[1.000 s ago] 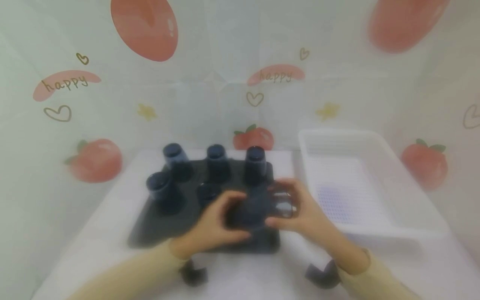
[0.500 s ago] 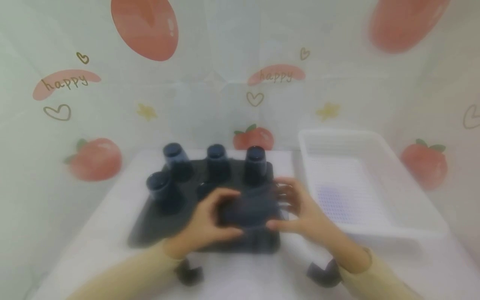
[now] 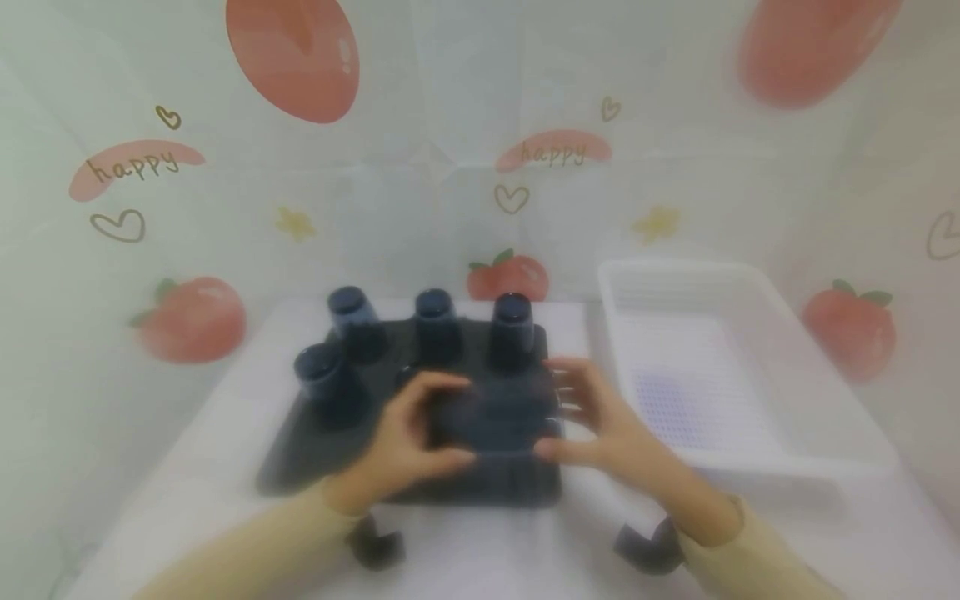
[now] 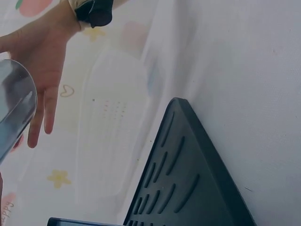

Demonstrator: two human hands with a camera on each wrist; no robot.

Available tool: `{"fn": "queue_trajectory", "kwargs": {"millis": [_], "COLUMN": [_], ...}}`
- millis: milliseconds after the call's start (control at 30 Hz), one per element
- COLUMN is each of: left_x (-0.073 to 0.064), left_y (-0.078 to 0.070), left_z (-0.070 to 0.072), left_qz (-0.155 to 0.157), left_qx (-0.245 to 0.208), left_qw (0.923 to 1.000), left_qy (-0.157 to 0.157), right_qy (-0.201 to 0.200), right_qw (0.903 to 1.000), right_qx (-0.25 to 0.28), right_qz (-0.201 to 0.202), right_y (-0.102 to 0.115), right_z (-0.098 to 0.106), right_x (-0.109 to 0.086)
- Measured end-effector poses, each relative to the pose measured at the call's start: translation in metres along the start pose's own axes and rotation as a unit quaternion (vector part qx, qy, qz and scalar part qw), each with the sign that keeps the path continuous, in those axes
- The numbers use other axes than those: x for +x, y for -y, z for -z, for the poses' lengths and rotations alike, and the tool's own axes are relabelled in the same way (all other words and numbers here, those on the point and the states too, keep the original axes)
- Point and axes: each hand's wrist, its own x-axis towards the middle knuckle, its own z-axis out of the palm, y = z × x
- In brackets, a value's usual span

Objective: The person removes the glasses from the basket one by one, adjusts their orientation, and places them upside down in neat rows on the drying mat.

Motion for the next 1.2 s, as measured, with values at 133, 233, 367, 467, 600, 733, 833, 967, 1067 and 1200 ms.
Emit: {"fn": "queue_trajectory", "kwargs": {"millis": [133,233,367,467,600,733,833,967,1067,1200], "left_x": [0.000,0.000,-0.001,-0.002,-0.002,-0.001,-0.001,0.000,0.000,-0.001], "left_y": [0.000,0.000,0.002,0.003,0.003,0.002,0.001,-0.001,-0.002,-0.001], "left_z": [0.000,0.001,0.001,0.002,0.002,0.003,0.004,0.004,0.005,0.006], "left_qz": [-0.003,-0.008,-0.011,-0.007,-0.007,-0.016,-0.025,-0.033,-0.039,-0.050], "left_qx": [-0.003,-0.001,0.003,0.009,0.018,0.023,0.022,0.020,0.023,0.029], "left_qw": [1.0000,0.9999,0.9999,0.9999,0.9998,0.9996,0.9994,0.9991,0.9987,0.9980], "left_qy": [-0.003,-0.006,-0.006,-0.002,-0.003,-0.008,-0.012,-0.019,-0.022,-0.025], "right_qy": [-0.018,-0.024,-0.030,-0.047,-0.067,-0.067,-0.066,-0.057,-0.041,-0.007], "right_qw": [0.9997,0.9994,0.9986,0.9971,0.9940,0.9930,0.9948,0.9976,0.9975,0.9935], "right_qx": [-0.020,-0.022,-0.007,0.012,0.043,0.054,0.039,-0.009,-0.057,-0.105], "right_qz": [0.001,0.012,0.044,0.058,0.075,0.081,0.067,0.036,0.001,-0.044], "right_y": [0.000,-0.001,-0.003,-0.001,0.002,0.001,-0.001,-0.002,0.000,0.001], "right_z": [0.002,0.003,0.006,0.008,0.011,0.014,0.015,0.016,0.017,0.018], "right_x": [0.000,0.000,0.000,-0.002,-0.004,-0.005,-0.006,-0.009,-0.010,-0.012]}}
